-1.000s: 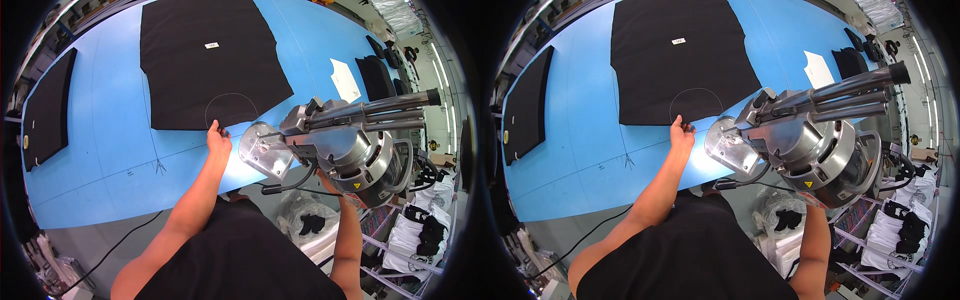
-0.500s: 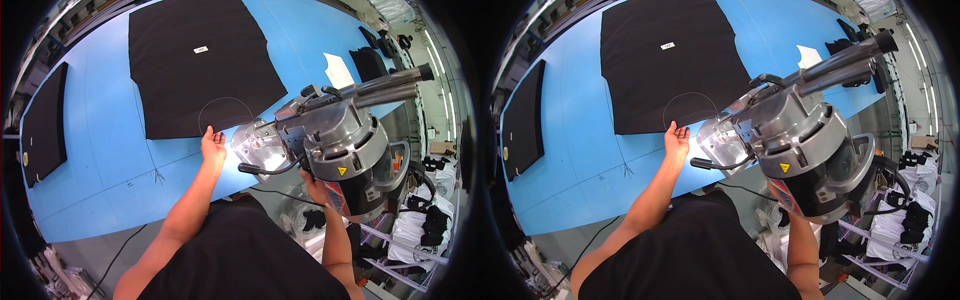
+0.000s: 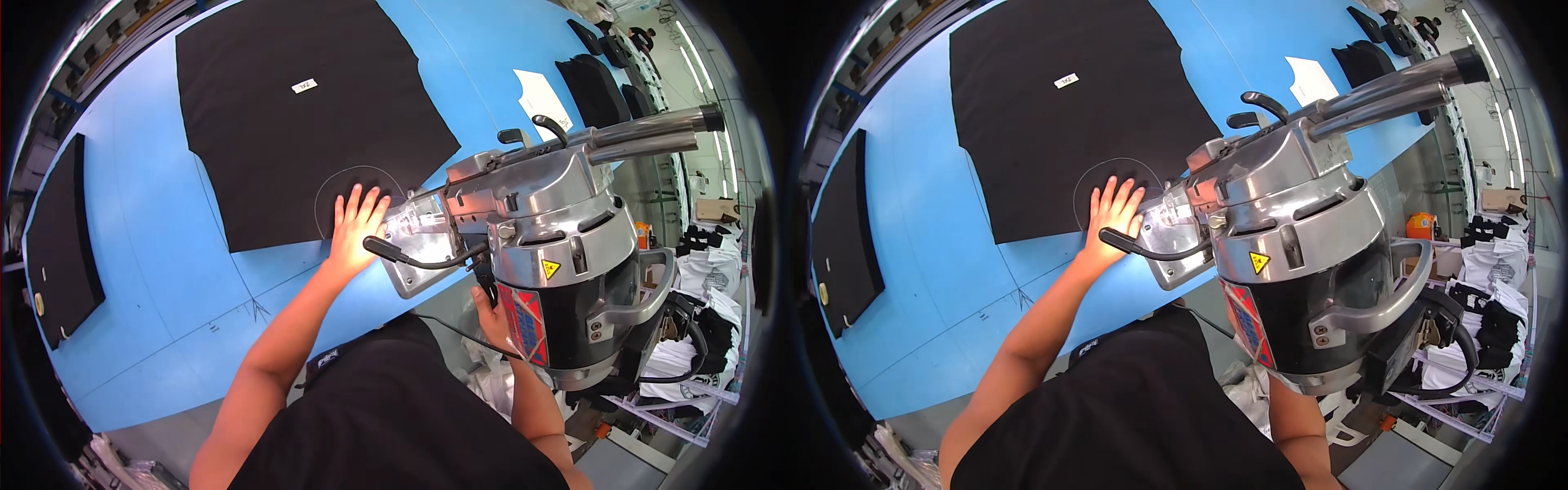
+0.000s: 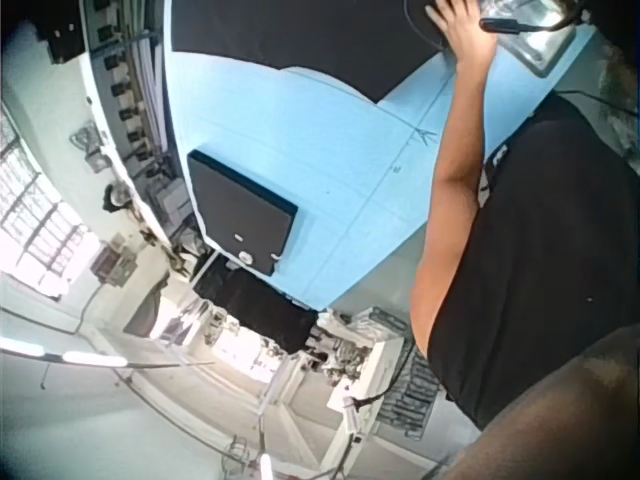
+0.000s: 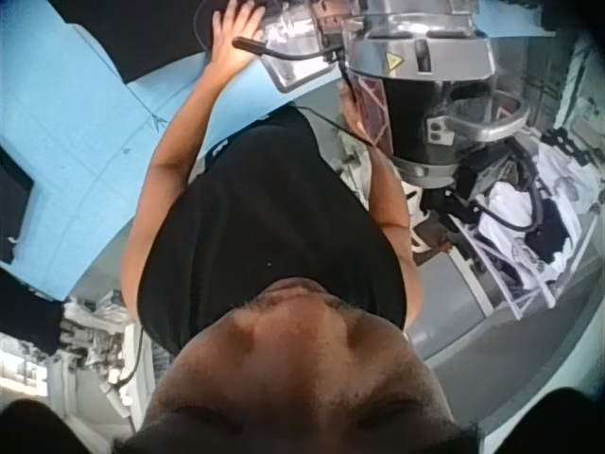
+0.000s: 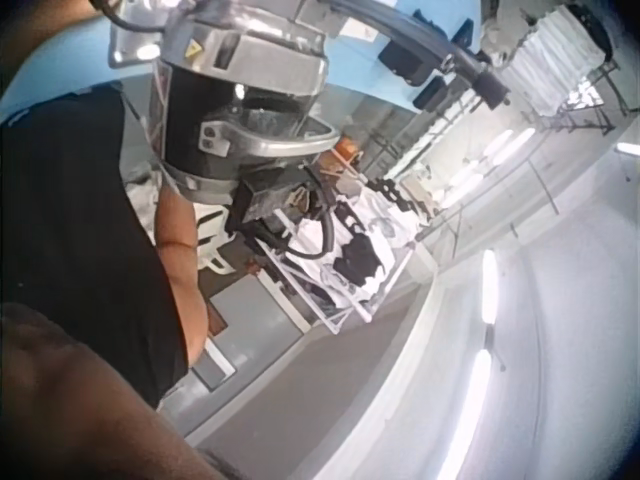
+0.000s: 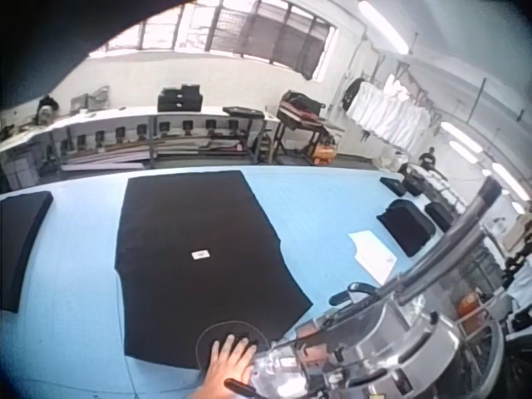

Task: The person uses a handheld electric fabric cutter to trim a large piece of black fabric on a blue work table. They follow a white paper pattern placed on the fabric to guide the cuts, removing excess material and shaping the fabric piece. The person also handles the pattern and the cut fabric scraps during the process.

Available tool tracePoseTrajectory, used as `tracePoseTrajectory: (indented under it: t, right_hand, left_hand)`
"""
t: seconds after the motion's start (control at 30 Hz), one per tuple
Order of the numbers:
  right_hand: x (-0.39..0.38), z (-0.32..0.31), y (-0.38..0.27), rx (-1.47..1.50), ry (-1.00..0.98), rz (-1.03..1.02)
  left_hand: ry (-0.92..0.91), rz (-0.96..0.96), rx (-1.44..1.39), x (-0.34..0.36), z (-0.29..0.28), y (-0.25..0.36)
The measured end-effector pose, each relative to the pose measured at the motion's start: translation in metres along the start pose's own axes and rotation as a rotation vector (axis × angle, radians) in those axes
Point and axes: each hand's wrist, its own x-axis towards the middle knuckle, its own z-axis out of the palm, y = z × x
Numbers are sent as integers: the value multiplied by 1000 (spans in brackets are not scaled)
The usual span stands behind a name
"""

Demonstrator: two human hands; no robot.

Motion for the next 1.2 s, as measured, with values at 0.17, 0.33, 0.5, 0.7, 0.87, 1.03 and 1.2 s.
tracePoseTrajectory:
  t: [0.17,0.33,0.5,0.7,0.87,1.03,1.2]
  right_hand:
    - [4,-4,-5,-144,48,-90]
    - [0,0,-5,-133,118,-28]
    - [0,-5,-12,27,-1,81]
    - [5,-9,-7,-162,62,14]
    - [13,-8,-1,-156,94,-92]
    - [12,-11,-5,-47,80,-43]
    - [10,-11,-5,5,82,-45]
  left_hand:
    - [-281,58,173,3,22,-18]
    - [-294,83,189,-2,22,-17]
    - [-281,79,197,-7,18,-13]
    - [-283,72,197,-2,17,-10]
    - [-285,64,193,-5,16,-11]
    - [-255,77,241,-12,19,-6]
    - [-254,78,252,-15,20,-3]
